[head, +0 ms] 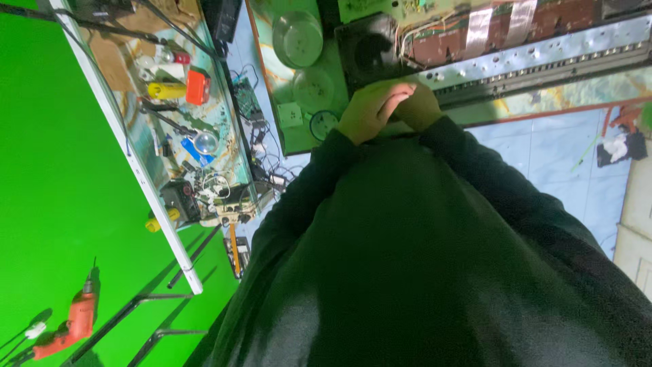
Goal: The person unscrews and removes internal components from an open electronic device using a screwdriver and pliers.
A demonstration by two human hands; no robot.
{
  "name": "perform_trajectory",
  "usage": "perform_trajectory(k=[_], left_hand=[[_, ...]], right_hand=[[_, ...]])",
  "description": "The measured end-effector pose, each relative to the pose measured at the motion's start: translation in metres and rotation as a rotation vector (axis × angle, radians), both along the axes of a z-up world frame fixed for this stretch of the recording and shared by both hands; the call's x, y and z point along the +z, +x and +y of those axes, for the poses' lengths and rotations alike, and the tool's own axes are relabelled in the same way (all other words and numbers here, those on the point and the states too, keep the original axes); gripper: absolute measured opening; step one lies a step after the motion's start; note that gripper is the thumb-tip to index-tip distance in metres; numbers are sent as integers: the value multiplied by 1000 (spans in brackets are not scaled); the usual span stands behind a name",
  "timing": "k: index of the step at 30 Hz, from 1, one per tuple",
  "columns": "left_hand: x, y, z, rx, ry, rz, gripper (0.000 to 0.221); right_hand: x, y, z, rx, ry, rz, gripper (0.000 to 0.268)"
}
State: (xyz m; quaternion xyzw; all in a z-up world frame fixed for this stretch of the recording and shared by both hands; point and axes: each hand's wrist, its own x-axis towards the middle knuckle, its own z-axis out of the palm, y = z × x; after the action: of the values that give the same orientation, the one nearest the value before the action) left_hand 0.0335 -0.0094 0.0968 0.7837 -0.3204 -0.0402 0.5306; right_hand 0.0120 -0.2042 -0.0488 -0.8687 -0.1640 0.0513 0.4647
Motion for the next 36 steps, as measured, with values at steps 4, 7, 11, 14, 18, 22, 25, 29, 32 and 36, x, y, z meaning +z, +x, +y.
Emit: perform_trajectory(k=[4,7,11,14,18,22,25,29,32,36], left_hand=[[11,0,-3,38,37,26,24],[9,-1,-10,3,28,128,31],[3,1,-13,-35,26,115,28],[1,0,-12,-9,66,92,26],[2,0,-10,34,29,61,25],[-3,-7,-15,112,36,-40,22],[0,-13,-17,191,48,-122,25],[9,-13,-15,92,88,30,22],[5,-6,-13,5,44,70,25],[-2,-1,-5,-6,66,56,30]], right_hand=[[15,-4,-2,-52,61,27,7],[17,-6,-5,-124,126,271,11],[-6,-5,-8,-66,-54,77,8],[-27,-8,-11,0,-194,-161,9],[-43,-11,-6,-43,126,110,12],[-51,-8,-10,39,-95,14,11],[-55,-10,-7,-36,368,276,9],[-50,-11,-3,-22,54,69,5],[-44,-13,-3,-28,-23,6,3],[-32,-7,-1,-25,-107,-107,3]])
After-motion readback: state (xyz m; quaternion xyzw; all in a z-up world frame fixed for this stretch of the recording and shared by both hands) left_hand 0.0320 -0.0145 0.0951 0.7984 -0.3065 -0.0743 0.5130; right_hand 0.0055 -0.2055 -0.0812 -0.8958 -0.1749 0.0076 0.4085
